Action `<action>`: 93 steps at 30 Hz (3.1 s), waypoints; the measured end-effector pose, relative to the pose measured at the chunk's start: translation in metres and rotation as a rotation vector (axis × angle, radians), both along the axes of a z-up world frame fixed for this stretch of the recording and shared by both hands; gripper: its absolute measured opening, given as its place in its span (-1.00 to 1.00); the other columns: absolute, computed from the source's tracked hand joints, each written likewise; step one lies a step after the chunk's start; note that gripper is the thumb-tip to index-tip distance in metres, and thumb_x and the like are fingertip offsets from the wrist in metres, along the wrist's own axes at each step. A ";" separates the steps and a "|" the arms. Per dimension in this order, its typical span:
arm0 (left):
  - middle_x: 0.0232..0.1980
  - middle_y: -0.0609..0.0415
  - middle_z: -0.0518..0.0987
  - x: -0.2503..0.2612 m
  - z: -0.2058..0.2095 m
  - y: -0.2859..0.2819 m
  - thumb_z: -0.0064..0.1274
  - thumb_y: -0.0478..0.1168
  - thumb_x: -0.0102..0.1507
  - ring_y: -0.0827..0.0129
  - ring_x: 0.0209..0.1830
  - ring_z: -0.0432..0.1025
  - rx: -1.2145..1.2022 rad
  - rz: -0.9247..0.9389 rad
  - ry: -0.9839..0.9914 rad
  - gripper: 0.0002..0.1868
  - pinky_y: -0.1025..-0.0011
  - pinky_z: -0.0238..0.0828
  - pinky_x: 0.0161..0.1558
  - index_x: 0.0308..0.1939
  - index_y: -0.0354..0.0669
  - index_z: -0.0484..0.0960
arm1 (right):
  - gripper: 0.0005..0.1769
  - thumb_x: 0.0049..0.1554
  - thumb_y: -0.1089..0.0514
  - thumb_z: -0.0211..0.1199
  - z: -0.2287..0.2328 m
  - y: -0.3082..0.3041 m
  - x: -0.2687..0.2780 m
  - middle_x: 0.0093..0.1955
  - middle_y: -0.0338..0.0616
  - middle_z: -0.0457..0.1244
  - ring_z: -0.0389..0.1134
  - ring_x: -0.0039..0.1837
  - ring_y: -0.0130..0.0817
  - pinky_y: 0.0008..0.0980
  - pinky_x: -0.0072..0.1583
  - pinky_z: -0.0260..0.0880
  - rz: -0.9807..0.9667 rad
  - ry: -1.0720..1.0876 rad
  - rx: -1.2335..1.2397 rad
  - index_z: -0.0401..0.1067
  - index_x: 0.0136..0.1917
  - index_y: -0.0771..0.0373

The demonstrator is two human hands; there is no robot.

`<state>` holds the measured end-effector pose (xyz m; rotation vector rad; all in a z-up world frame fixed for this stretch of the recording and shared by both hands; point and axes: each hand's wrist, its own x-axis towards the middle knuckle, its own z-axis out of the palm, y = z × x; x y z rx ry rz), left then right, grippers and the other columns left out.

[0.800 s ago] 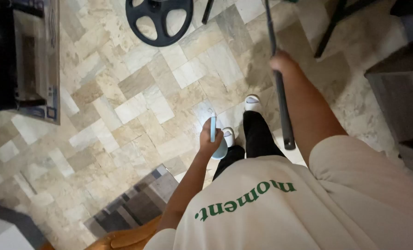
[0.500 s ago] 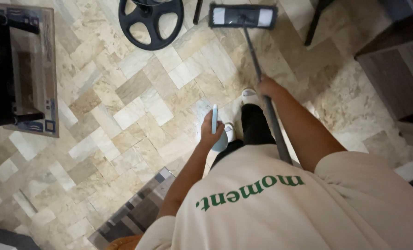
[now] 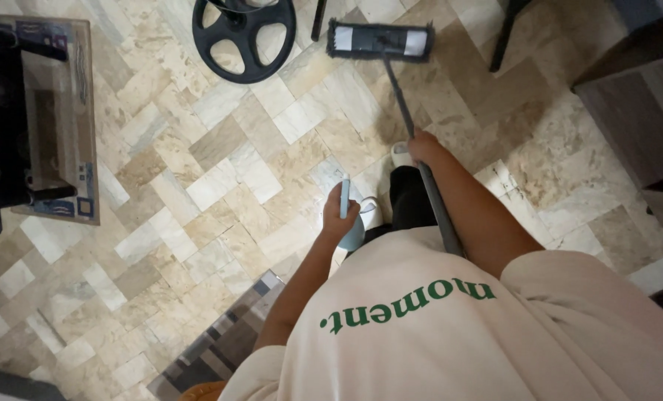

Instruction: Mopping a tiled floor using a spray bottle and a flat mop.

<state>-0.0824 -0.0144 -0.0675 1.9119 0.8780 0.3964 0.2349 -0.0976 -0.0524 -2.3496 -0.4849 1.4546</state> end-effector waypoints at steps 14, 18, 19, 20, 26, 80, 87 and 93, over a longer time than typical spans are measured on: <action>0.23 -0.16 0.51 0.129 0.046 0.050 0.14 -0.28 0.16 -0.06 -0.06 0.62 -0.236 0.122 -0.114 -0.26 0.09 0.60 0.03 0.46 -0.02 0.37 | -0.33 0.29 0.11 -0.13 -0.064 0.147 0.169 0.43 0.28 0.20 0.25 0.44 0.17 0.11 0.38 0.32 0.148 -0.186 -0.092 0.00 0.62 0.36; 0.09 -0.08 0.52 0.156 0.098 0.068 0.07 -0.42 0.22 0.29 -0.19 0.50 -0.141 0.055 -0.156 -0.35 0.33 0.52 -0.04 0.41 -0.25 0.30 | -0.65 0.37 0.23 -0.09 -0.030 0.186 0.197 0.06 0.11 0.28 0.34 -0.20 -0.05 -0.09 -0.19 0.38 -0.167 -0.070 -0.049 0.26 0.40 0.20; 0.09 -0.08 0.52 0.154 0.084 0.071 0.07 -0.42 0.22 0.29 -0.19 0.50 -0.158 0.064 -0.145 -0.35 0.33 0.52 -0.04 0.41 -0.25 0.30 | -0.65 0.37 0.23 -0.09 -0.019 0.192 0.193 0.06 0.11 0.28 0.34 -0.20 -0.05 -0.09 -0.19 0.38 -0.160 -0.060 -0.068 0.26 0.40 0.20; 0.19 -0.11 0.49 0.150 0.071 0.072 0.09 -0.40 0.23 0.24 -0.15 0.53 -0.132 0.064 -0.137 -0.32 0.30 0.54 -0.03 0.44 -0.23 0.27 | -0.64 0.37 0.18 -0.10 -0.008 0.196 0.188 0.02 0.01 0.32 0.37 -0.27 -0.22 -0.22 -0.22 0.45 -0.231 -0.001 -0.005 0.24 0.41 0.19; -0.09 -0.06 0.56 0.135 0.083 0.056 0.12 -0.32 0.19 0.24 -0.21 0.55 -0.100 0.101 -0.034 -0.33 0.32 0.51 -0.10 0.38 -0.32 0.30 | -0.37 0.09 0.41 -0.03 -0.060 0.157 0.185 0.12 0.03 0.33 0.39 -0.14 -0.08 -0.10 -0.18 0.40 -0.199 -0.062 0.148 0.29 0.42 0.08; 0.09 -0.24 0.61 0.164 0.051 0.014 0.20 -0.19 0.15 -0.11 0.05 0.57 -0.199 -0.205 0.142 -0.25 -0.01 0.54 0.12 0.43 -0.12 0.35 | -0.37 0.29 -0.07 -0.16 -0.132 -0.079 0.199 0.33 0.30 0.28 0.31 0.37 0.21 0.15 0.32 0.34 -0.221 -0.191 0.036 0.20 0.53 0.23; 0.39 -0.08 0.48 0.242 0.050 0.025 0.14 -0.31 0.16 0.09 -0.10 0.64 -0.233 -0.200 -0.063 -0.25 0.20 0.65 0.00 0.45 -0.10 0.33 | -0.36 0.29 0.09 -0.14 -0.080 -0.038 0.291 0.40 0.43 0.21 0.26 0.40 0.37 0.22 0.37 0.27 -0.096 -0.277 0.037 0.14 0.56 0.44; 0.14 -0.11 0.56 0.273 0.106 0.021 0.06 -0.40 0.21 0.25 -0.15 0.59 -0.190 -0.262 -0.073 -0.34 0.34 0.55 -0.07 0.41 -0.26 0.31 | -0.48 0.37 0.16 -0.12 -0.045 -0.013 0.320 0.32 0.10 0.26 0.38 -0.09 -0.05 -0.14 -0.07 0.42 -0.476 -0.009 -0.041 0.13 0.58 0.18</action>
